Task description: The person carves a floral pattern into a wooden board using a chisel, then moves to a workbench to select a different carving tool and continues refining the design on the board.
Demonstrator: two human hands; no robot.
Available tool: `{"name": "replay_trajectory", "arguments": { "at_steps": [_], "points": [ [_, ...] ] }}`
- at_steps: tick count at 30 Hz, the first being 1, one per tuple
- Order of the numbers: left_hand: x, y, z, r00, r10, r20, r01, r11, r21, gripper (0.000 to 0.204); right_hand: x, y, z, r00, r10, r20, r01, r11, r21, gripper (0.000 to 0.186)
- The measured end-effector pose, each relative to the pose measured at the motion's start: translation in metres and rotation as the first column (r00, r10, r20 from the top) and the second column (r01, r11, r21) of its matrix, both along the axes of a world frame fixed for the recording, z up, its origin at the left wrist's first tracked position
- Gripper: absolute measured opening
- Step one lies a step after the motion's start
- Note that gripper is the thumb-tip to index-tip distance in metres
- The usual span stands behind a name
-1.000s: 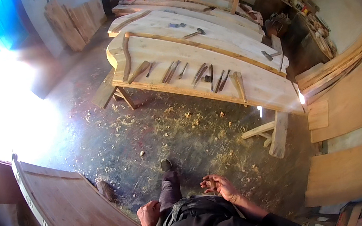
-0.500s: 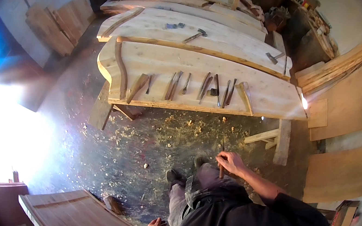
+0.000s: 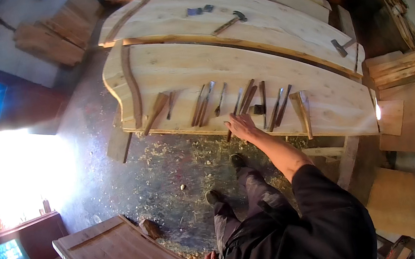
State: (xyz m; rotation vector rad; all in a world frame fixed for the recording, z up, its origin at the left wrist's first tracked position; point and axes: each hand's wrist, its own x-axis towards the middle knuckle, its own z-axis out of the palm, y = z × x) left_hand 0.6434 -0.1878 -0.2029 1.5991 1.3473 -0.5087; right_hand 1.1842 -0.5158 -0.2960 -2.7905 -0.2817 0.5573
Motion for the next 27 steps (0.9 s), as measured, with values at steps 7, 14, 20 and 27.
{"name": "replay_trajectory", "arguments": {
  "at_steps": [7,14,20,27],
  "points": [
    [-0.017,-0.035,-0.011,0.995,0.050,-0.082,-0.049,0.999,0.015,0.041,0.079,-0.004,-0.086,0.998,-0.048,0.045,0.056,0.981,-0.183,0.053],
    [0.004,-0.038,-0.020,0.998,0.059,-0.031,-0.059,0.998,-0.002,0.042,0.101,0.019,-0.106,0.996,-0.086,-0.026,0.073,0.943,-0.326,0.056],
    [0.090,-0.027,0.013,0.998,-0.038,-0.054,0.035,0.998,-0.060,0.045,0.096,0.009,-0.092,0.997,-0.062,0.046,0.073,0.953,-0.294,0.049],
    [0.133,-0.020,0.036,1.000,0.001,-0.020,-0.003,0.994,-0.114,0.042,0.039,-0.106,0.070,0.770,-0.457,0.445,0.334,0.883,0.329,0.040]
  ]
}}
